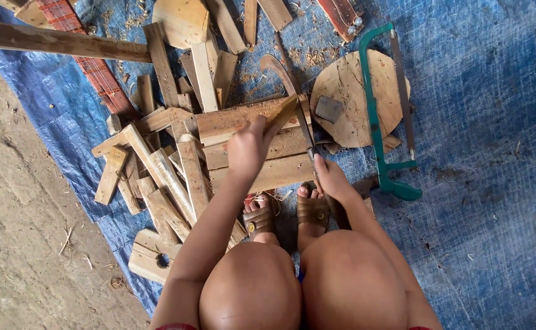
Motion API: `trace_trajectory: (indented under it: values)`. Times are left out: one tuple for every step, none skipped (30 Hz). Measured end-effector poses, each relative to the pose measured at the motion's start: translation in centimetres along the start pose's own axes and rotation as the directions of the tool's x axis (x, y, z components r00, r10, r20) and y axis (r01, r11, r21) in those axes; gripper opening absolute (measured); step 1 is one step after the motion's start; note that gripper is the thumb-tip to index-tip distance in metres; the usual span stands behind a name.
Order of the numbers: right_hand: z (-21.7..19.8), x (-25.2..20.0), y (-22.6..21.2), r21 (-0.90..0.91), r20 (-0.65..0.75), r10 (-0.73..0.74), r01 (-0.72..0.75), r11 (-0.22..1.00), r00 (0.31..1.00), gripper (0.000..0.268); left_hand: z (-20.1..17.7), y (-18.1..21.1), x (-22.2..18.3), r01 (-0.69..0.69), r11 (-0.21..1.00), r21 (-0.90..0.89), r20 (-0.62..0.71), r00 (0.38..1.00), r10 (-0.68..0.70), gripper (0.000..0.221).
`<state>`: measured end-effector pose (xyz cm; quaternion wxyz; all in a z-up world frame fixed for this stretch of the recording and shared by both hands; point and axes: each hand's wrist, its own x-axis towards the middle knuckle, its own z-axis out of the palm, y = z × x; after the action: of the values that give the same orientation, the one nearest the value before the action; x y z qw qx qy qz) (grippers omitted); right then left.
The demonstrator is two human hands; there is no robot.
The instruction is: Shaping a small wooden component using a sickle and a hacksaw on a ground-level workspace.
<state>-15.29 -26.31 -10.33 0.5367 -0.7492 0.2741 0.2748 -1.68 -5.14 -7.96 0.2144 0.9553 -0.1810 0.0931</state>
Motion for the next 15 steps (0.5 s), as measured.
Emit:
trace_trajectory:
  values:
    - [-0.6,0.1,0.1,0.000,-0.001,0.000,0.000,1.000,1.000,0.068,0.4,-1.1,0.4,-0.001,1.000,0.000,0.000,1.000,0.001,0.030]
    - [-1.2,0.1,0.2,0.197,0.114,0.016,-0.038,0.980,0.993,0.068,0.7,-2.2,0.7,0.000,1.000,-0.030,0.019,1.000,0.001,0.031]
    - [-1.7,0.2,0.3,0.381,0.228,0.007,-0.096,0.920,0.974,0.069,1.0,-3.4,1.0,0.001,0.998,-0.060,0.037,0.999,0.001,0.033]
    - [-1.9,0.1,0.7,0.383,0.226,0.005,-0.094,0.919,0.974,0.069,-0.4,-3.4,1.2,-0.002,0.998,-0.060,0.037,0.999,0.004,0.033]
    - [-2.1,0.0,1.2,0.441,0.294,-0.006,-0.130,0.888,0.956,0.071,-1.8,-3.4,1.5,0.061,0.987,-0.149,0.088,0.995,-0.049,0.034]
    - [-2.4,-0.1,1.6,0.493,0.361,-0.023,-0.170,0.854,0.932,0.073,-3.1,-3.4,1.7,0.129,0.964,-0.234,0.143,0.985,-0.097,0.034]
    - [-2.2,0.1,2.3,0.493,0.359,-0.024,-0.168,0.854,0.933,0.073,-3.6,-3.5,1.6,0.127,0.964,-0.234,0.142,0.985,-0.096,0.034]
    - [-2.0,0.4,3.0,0.501,0.352,-0.050,-0.143,0.854,0.935,0.071,-4.2,-3.6,1.4,0.148,0.958,-0.246,0.149,0.982,-0.114,0.034]
    - [-1.8,0.7,3.7,0.508,0.345,-0.075,-0.119,0.853,0.936,0.069,-4.7,-3.7,1.2,0.169,0.952,-0.257,0.157,0.979,-0.132,0.035]
    - [-1.7,0.5,3.5,0.509,0.347,-0.072,-0.124,0.852,0.935,0.069,-4.0,-3.8,0.7,0.171,0.951,-0.256,0.161,0.978,-0.133,0.035]
    - [-1.6,0.3,3.3,0.470,0.310,-0.087,-0.073,0.880,0.947,0.069,-3.4,-3.9,0.2,0.127,0.956,-0.263,0.159,0.983,-0.087,0.031]
    - [-1.5,0.2,3.1,0.425,0.275,-0.108,-0.020,0.905,0.956,0.068,-2.7,-4.0,-0.3,0.084,0.959,-0.269,0.153,0.987,-0.043,0.028]
    - [-1.6,0.3,3.3,0.424,0.278,-0.106,-0.023,0.905,0.955,0.068,-4.3,-2.1,-0.5,0.087,0.960,-0.268,0.155,0.987,-0.046,0.028]
    - [-1.7,0.4,3.4,0.415,0.233,-0.110,0.004,0.910,0.966,0.067,-5.9,-0.2,-0.7,-0.011,0.966,-0.260,0.112,0.993,0.042,0.020]
    - [-1.8,0.5,3.5,0.404,0.189,-0.116,0.030,0.914,0.975,0.066,-7.4,1.7,-0.9,-0.109,0.963,-0.247,0.069,0.989,0.130,0.018]
